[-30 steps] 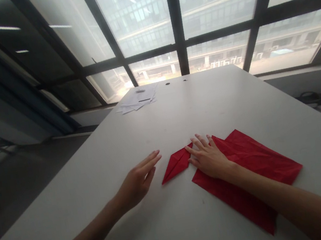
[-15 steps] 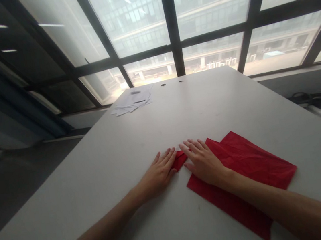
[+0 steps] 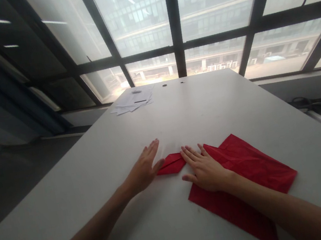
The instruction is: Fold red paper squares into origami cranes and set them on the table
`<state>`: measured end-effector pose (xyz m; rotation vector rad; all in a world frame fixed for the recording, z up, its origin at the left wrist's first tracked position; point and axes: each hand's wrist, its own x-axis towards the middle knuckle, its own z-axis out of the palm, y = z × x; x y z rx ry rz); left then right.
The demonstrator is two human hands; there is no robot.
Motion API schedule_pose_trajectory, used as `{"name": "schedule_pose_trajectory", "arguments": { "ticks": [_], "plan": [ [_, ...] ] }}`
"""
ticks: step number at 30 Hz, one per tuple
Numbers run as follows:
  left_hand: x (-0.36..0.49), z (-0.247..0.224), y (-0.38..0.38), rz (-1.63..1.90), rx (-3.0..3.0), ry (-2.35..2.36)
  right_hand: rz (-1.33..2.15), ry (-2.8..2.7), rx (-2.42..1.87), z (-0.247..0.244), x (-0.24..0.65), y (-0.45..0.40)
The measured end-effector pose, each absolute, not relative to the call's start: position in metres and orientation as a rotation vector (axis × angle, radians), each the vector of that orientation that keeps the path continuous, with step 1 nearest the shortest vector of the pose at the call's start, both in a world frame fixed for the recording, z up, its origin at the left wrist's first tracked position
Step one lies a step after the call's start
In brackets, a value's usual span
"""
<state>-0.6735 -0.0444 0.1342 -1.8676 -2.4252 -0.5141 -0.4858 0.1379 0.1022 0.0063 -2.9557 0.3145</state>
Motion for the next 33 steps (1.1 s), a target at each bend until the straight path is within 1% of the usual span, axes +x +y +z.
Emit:
{"name": "schedule_pose_trajectory", "arguments": {
  "ticks": [2,7,10,13,16,18,20,21,24,29,31,33],
  "plan": [
    [-0.676,0.142,-0.047,-0.576,-1.919,-2.393,0.345,-2.948,-0.003,0.102,-0.486,0.137],
    [-0.669,0.146,-0.045,-0.557,-2.228,-2.265,0.425,-2.829,-0.062,0.103,-0.489,0.137],
    [-0.667,0.145,-0.041,-0.713,-2.178,-2.306,0.49,-2.595,-0.17,0.107,-0.491,0.139],
    [-0.667,0.146,-0.037,-1.153,-1.914,-2.508,0.625,-2.335,-0.235,0.112,-0.492,0.14],
    [-0.665,0.148,-0.034,-1.775,-1.615,-2.659,0.841,-2.201,-0.229,0.113,-0.495,0.139],
    [-0.662,0.15,-0.033,-2.159,-1.546,-2.745,1.038,-2.099,-0.259,0.113,-0.496,0.14],
    [-0.66,0.15,-0.034,-2.402,-1.581,-2.852,1.281,-1.998,-0.314,0.113,-0.498,0.141],
    [-0.659,0.15,-0.034,-2.439,-1.622,-2.9,1.393,-1.971,-0.344,0.113,-0.499,0.142],
    [-0.661,0.15,-0.036,-2.313,-1.718,-2.952,1.557,-1.983,-0.434,0.113,-0.5,0.145],
    [-0.668,0.148,-0.035,-1.97,-1.801,-2.962,1.527,-2.022,-0.491,0.11,-0.501,0.148],
    [-0.668,0.146,-0.035,-1.787,-1.794,-2.94,1.518,-2.023,-0.489,0.109,-0.501,0.148],
    [-0.666,0.144,-0.035,-1.499,-1.741,-2.786,1.481,-2.028,-0.508,0.108,-0.501,0.147]
  ]
}}
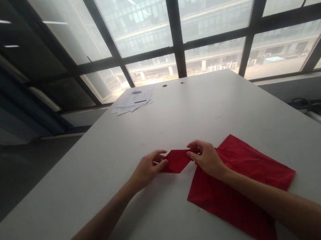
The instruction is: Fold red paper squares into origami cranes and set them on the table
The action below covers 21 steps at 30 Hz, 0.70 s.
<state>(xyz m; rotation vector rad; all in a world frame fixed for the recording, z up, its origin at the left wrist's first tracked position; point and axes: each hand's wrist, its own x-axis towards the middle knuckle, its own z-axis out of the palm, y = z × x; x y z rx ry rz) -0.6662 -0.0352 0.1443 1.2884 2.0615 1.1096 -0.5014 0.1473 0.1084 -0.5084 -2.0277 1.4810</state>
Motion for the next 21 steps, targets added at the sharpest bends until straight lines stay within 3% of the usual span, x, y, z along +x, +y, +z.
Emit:
{"name": "schedule_pose_trajectory", "arguments": {
  "ticks": [3,6,14,21],
  "plan": [
    [-0.658,0.144,-0.036,1.082,1.651,2.356,1.424,-2.07,-0.534,0.108,-0.502,0.146],
    [-0.647,0.143,-0.037,0.949,1.832,2.324,1.314,-2.16,-0.495,0.108,-0.502,0.144],
    [-0.651,0.129,-0.035,0.866,1.881,2.231,0.563,-2.468,-0.339,0.112,-0.495,0.143],
    [-0.656,0.13,-0.033,0.985,1.774,2.125,0.515,-2.631,-0.246,0.108,-0.494,0.14]
  ]
}}
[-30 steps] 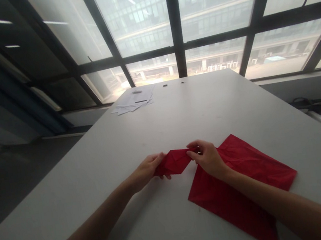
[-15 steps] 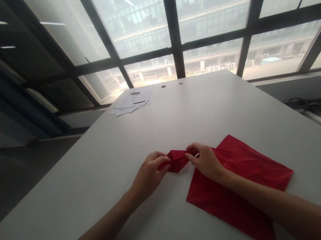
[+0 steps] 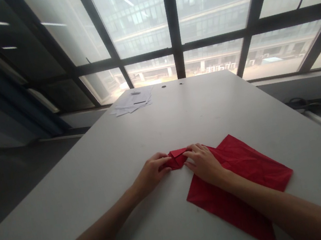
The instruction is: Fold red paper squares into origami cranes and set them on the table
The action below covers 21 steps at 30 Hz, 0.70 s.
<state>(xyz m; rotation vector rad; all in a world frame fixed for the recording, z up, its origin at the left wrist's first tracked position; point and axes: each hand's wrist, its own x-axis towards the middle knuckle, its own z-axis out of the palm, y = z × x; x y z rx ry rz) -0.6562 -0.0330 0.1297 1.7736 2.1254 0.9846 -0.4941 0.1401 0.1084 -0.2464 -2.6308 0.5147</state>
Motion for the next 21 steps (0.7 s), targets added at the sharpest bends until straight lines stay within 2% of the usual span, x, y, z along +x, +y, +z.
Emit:
{"name": "schedule_pose_trajectory", "arguments": {
  "ticks": [13,21],
  "plan": [
    [-0.6526,0.1354,-0.0355,0.819,1.854,2.145,0.451,-2.556,-0.337,0.1102,-0.4959,0.1443],
    [-0.6535,0.1317,-0.03,0.672,1.875,2.242,0.556,-2.677,-0.071,0.1151,-0.4958,0.1378]
  ]
}}
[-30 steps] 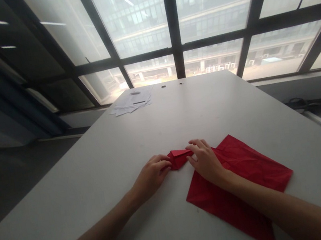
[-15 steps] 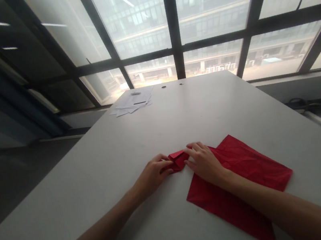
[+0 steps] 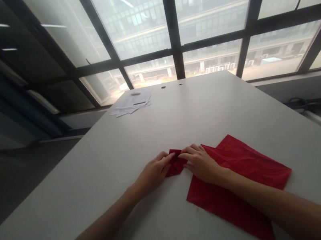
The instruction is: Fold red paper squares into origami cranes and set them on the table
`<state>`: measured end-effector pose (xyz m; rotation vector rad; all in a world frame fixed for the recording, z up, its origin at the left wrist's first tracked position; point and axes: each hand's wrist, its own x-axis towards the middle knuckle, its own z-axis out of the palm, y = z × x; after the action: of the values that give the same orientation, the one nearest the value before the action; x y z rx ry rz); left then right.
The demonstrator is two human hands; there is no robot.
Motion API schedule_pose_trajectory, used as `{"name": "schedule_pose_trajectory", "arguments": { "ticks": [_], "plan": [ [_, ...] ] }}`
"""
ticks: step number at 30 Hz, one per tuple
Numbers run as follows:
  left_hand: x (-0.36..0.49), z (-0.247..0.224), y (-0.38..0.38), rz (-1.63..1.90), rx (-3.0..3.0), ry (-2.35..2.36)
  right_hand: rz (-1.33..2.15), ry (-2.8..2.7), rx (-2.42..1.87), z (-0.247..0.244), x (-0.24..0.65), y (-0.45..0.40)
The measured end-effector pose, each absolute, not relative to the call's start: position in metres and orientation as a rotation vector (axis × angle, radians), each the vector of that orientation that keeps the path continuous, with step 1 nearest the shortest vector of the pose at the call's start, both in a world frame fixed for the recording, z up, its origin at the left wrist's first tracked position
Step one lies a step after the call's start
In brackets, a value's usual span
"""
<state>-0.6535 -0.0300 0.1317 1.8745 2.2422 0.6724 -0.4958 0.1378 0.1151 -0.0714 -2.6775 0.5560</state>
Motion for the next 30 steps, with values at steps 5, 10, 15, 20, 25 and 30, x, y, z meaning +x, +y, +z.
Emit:
{"name": "schedule_pose_trajectory", "arguments": {
  "ticks": [5,10,15,20,25,30],
  "plan": [
    [-0.658,0.125,-0.027,0.46,1.879,2.372,0.553,-2.706,-0.037,0.117,-0.493,0.139],
    [-0.658,0.124,-0.029,0.402,1.898,2.425,0.512,-2.7,0.099,0.12,-0.487,0.142],
    [-0.662,0.126,-0.028,0.458,1.956,2.441,0.643,-2.789,0.356,0.131,-0.483,0.132],
    [-0.657,0.126,-0.028,0.668,1.915,2.422,0.93,-2.745,0.523,0.138,-0.479,0.121],
    [-0.653,0.129,-0.032,0.623,1.969,2.338,0.994,-2.443,0.137,0.125,-0.486,0.132],
    [-0.653,0.133,-0.033,0.619,1.959,2.339,0.759,-2.465,0.064,0.114,-0.493,0.143]
  ]
}}
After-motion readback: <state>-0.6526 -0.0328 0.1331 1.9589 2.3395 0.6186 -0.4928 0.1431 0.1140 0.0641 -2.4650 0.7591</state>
